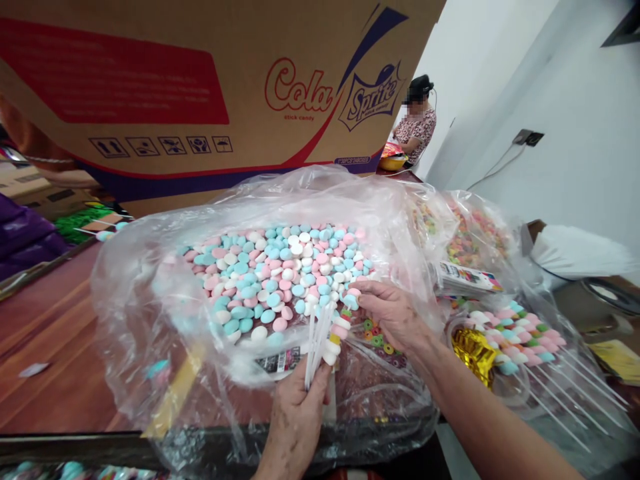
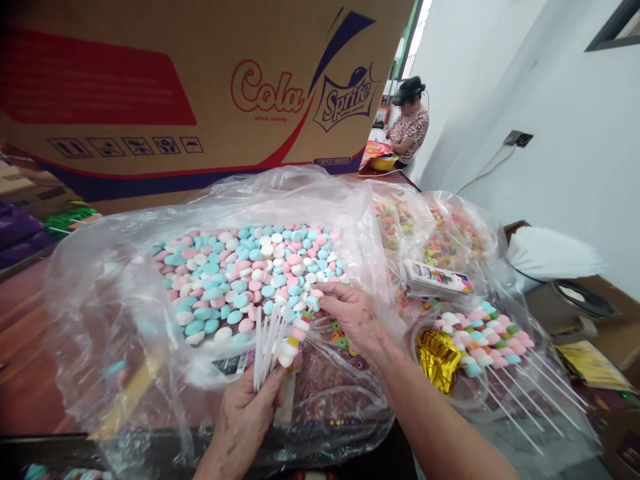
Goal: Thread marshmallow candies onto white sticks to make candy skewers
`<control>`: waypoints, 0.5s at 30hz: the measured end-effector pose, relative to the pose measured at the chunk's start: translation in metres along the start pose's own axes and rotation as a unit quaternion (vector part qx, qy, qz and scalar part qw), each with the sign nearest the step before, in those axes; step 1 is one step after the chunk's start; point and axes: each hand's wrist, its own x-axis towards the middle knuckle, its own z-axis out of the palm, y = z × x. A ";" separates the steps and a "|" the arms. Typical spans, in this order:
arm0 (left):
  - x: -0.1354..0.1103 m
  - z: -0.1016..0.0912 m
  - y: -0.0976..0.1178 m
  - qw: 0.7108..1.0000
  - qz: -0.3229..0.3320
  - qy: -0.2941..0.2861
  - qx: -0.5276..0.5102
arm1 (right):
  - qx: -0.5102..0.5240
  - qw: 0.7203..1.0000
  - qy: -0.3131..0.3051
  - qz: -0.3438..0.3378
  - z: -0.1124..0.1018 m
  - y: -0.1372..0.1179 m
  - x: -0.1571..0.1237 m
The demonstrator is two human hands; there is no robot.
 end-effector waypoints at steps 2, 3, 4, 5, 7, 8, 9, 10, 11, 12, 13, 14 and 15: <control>0.000 0.000 -0.001 1.000 0.002 0.000 -0.003 | -0.043 0.999 0.003 -0.029 -0.003 0.002 0.000; 0.000 0.000 -0.001 1.000 0.004 0.001 -0.004 | -0.078 0.996 0.002 -0.048 -0.004 0.003 0.000; 0.000 0.000 -0.001 1.000 0.006 0.002 -0.005 | -0.119 0.990 -0.001 -0.069 -0.006 0.003 -0.001; 0.000 0.000 -0.001 1.000 0.008 0.004 -0.003 | -0.165 0.982 -0.007 -0.089 -0.008 0.004 -0.001; 0.000 0.000 -0.001 1.000 0.011 0.011 0.002 | -0.252 0.960 -0.022 -0.121 -0.010 0.005 -0.004; 0.000 0.000 -0.001 1.000 0.011 0.014 0.002 | -0.286 0.948 -0.028 -0.135 -0.011 0.006 -0.005; 0.000 0.000 -0.001 1.000 0.012 0.017 0.001 | -0.312 0.937 -0.032 -0.151 -0.011 0.007 -0.007; 0.000 0.001 -0.002 1.000 0.012 0.020 0.002 | -0.331 0.928 -0.033 -0.167 -0.011 0.009 -0.008; 0.000 0.001 -0.002 1.000 0.012 0.022 0.005 | -0.344 0.920 -0.033 -0.184 -0.011 0.010 -0.010; 0.000 0.001 -0.002 1.000 0.013 0.024 0.009 | -0.353 0.913 -0.034 -0.203 -0.010 0.012 -0.011; 0.000 0.002 -0.003 0.999 0.014 0.027 0.014 | -0.361 0.906 -0.035 -0.220 -0.010 0.013 -0.011; 0.000 0.002 -0.003 0.999 0.015 0.030 0.018 | -0.367 0.899 -0.036 -0.235 -0.010 0.015 -0.012; 0.000 0.002 -0.004 0.999 0.016 0.032 0.020 | -0.374 0.893 -0.041 -0.247 -0.010 0.016 -0.012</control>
